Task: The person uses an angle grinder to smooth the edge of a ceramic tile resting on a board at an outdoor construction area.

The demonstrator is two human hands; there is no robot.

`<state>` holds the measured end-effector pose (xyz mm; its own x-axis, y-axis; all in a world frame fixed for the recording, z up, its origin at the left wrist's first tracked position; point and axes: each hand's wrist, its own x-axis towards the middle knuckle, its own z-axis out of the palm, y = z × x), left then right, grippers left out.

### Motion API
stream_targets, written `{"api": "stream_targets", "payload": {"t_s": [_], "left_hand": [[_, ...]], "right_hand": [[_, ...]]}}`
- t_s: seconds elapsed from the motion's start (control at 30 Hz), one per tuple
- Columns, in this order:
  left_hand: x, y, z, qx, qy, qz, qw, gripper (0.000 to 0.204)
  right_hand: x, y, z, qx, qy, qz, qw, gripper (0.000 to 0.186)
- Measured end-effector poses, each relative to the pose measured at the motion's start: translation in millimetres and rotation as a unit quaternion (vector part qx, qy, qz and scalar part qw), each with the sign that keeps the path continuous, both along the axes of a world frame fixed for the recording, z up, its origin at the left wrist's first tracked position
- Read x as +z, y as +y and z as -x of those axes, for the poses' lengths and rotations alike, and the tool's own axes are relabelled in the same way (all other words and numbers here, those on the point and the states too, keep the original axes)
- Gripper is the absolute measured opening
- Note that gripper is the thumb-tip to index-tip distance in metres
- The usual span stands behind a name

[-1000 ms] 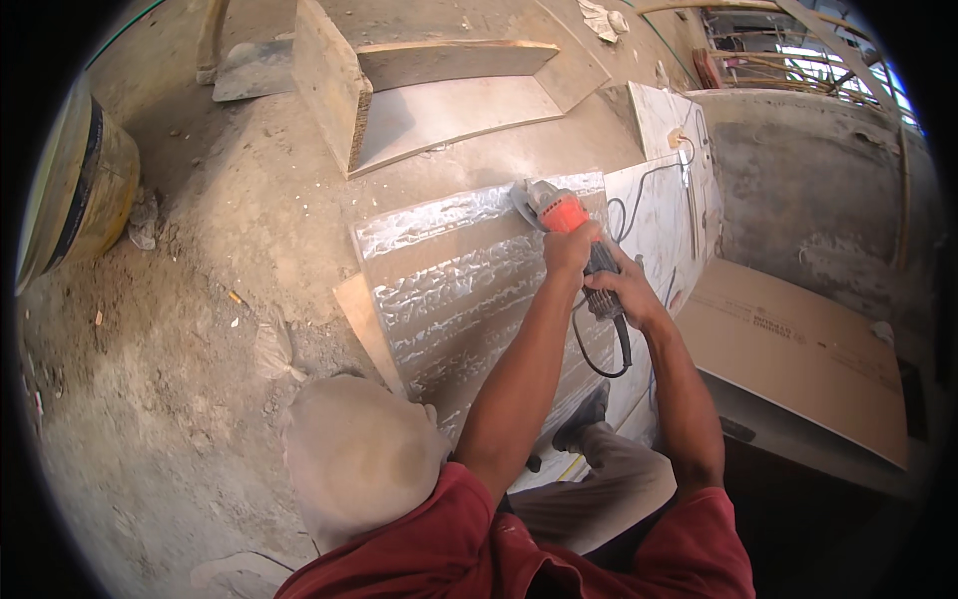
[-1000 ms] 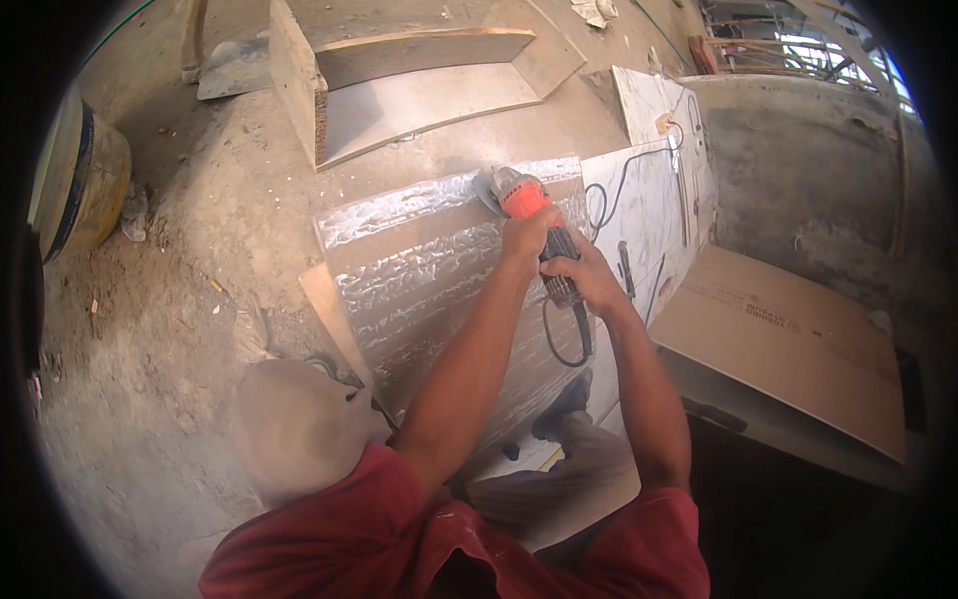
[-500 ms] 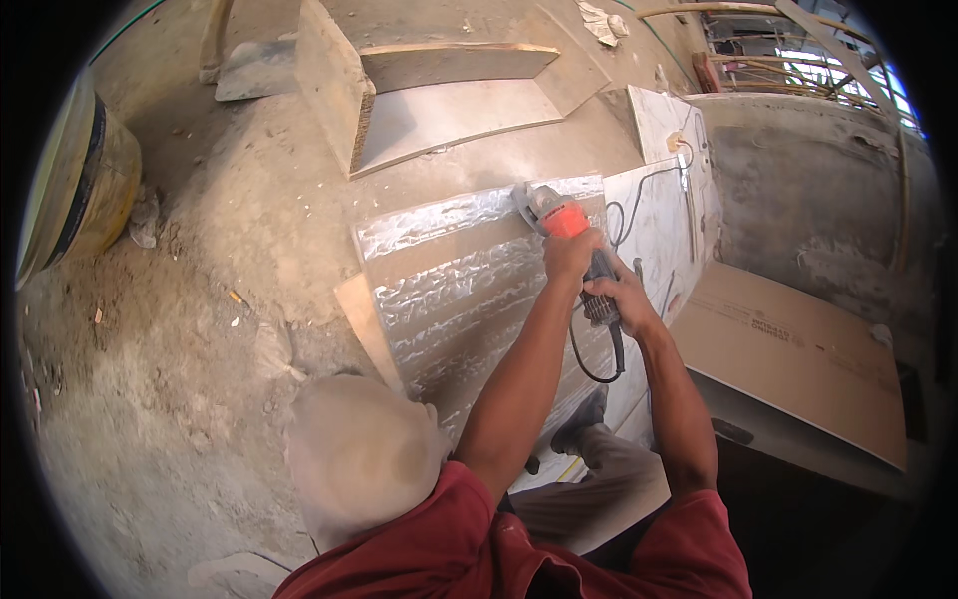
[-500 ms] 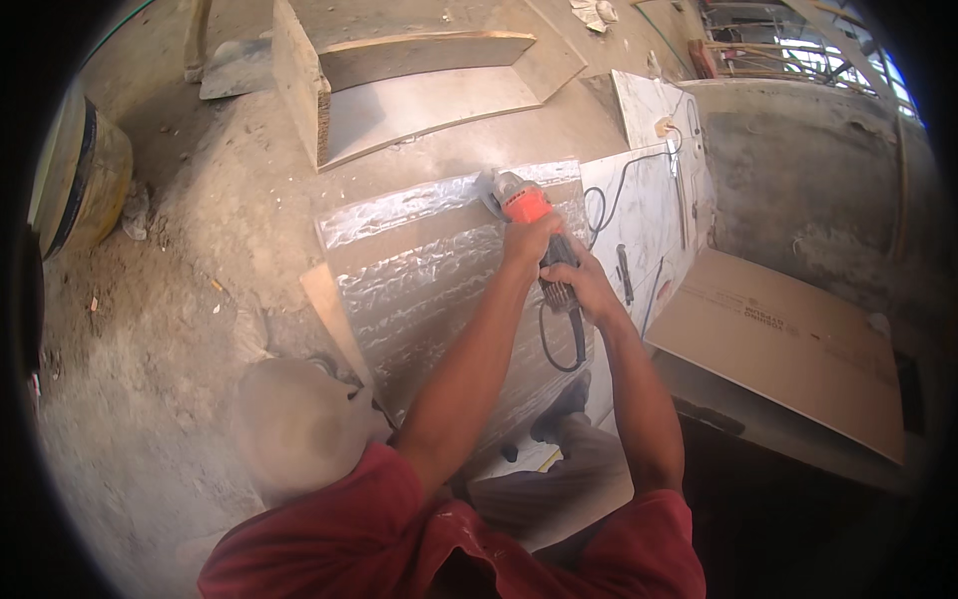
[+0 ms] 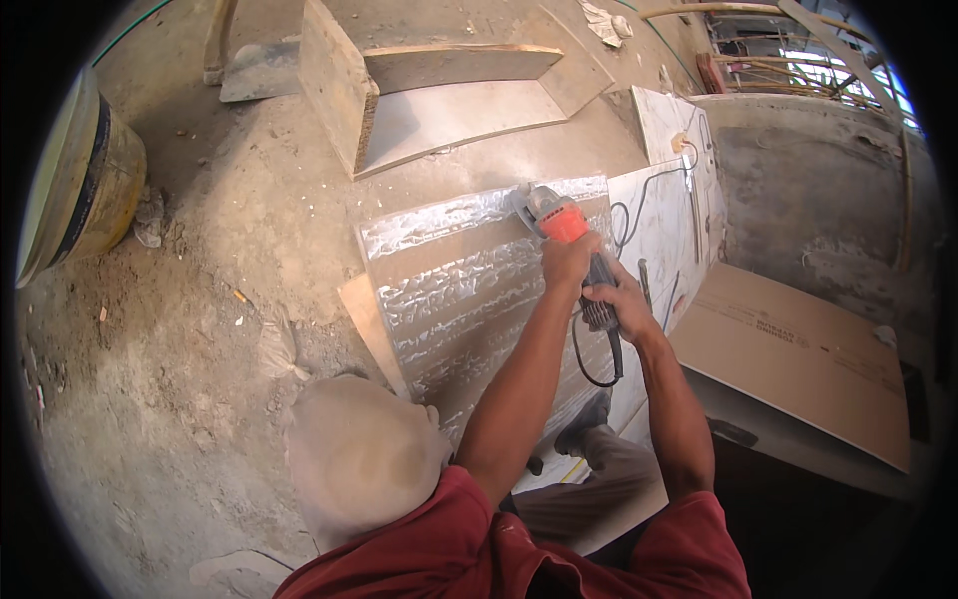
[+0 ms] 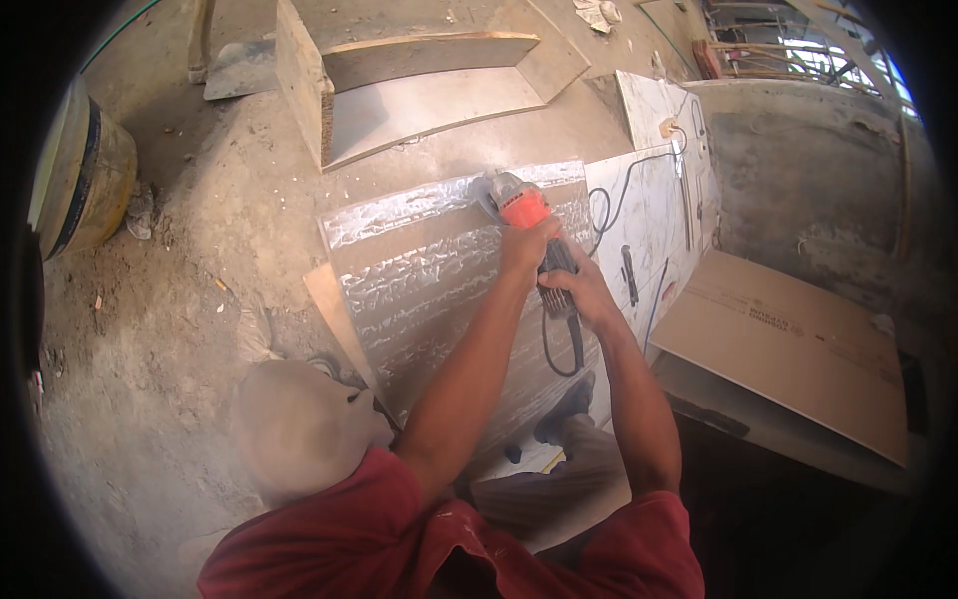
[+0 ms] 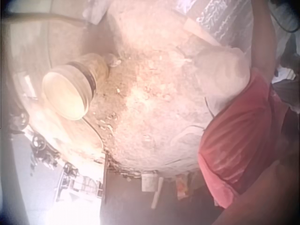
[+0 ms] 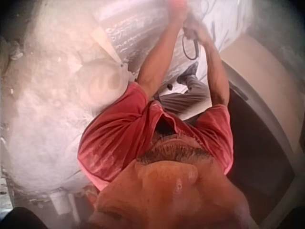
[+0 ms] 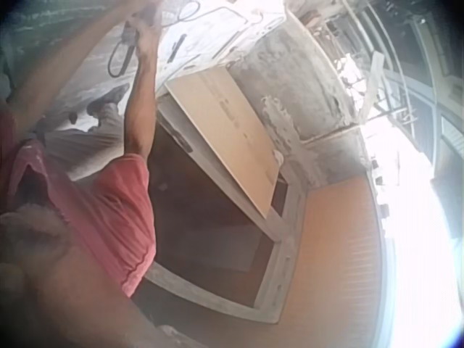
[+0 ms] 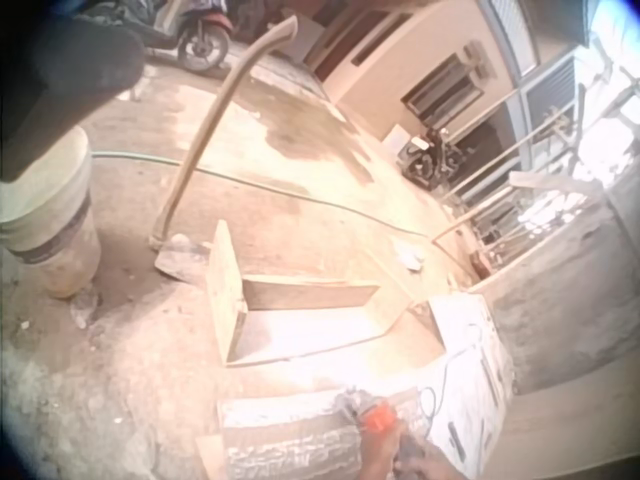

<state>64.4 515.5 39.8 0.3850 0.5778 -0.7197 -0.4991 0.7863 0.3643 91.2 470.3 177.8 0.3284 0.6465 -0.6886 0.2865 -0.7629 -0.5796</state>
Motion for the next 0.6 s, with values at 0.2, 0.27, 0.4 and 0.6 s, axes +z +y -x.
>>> {"api": "stream_targets", "payload": {"t_s": [0.2,0.27,0.4,0.6], "left_hand": [[9,11,-10,-0.010,-0.056,0.014,0.998,0.031],[-9,9,-14,0.001,-0.030,0.016,0.999,0.031],[-7,5,-19,0.014,0.016,0.028,0.999,0.032],[-2,5,0,-0.048,0.013,0.024,0.998,0.078]], "right_hand": [[3,7,-16,0.015,-0.040,-0.003,0.999,0.082],[-2,10,-5,0.013,-0.028,0.003,1.000,0.082],[1,9,-6,0.001,-0.002,0.026,1.000,0.084],[-1,4,0,-0.026,0.015,0.016,0.999,0.083]]}}
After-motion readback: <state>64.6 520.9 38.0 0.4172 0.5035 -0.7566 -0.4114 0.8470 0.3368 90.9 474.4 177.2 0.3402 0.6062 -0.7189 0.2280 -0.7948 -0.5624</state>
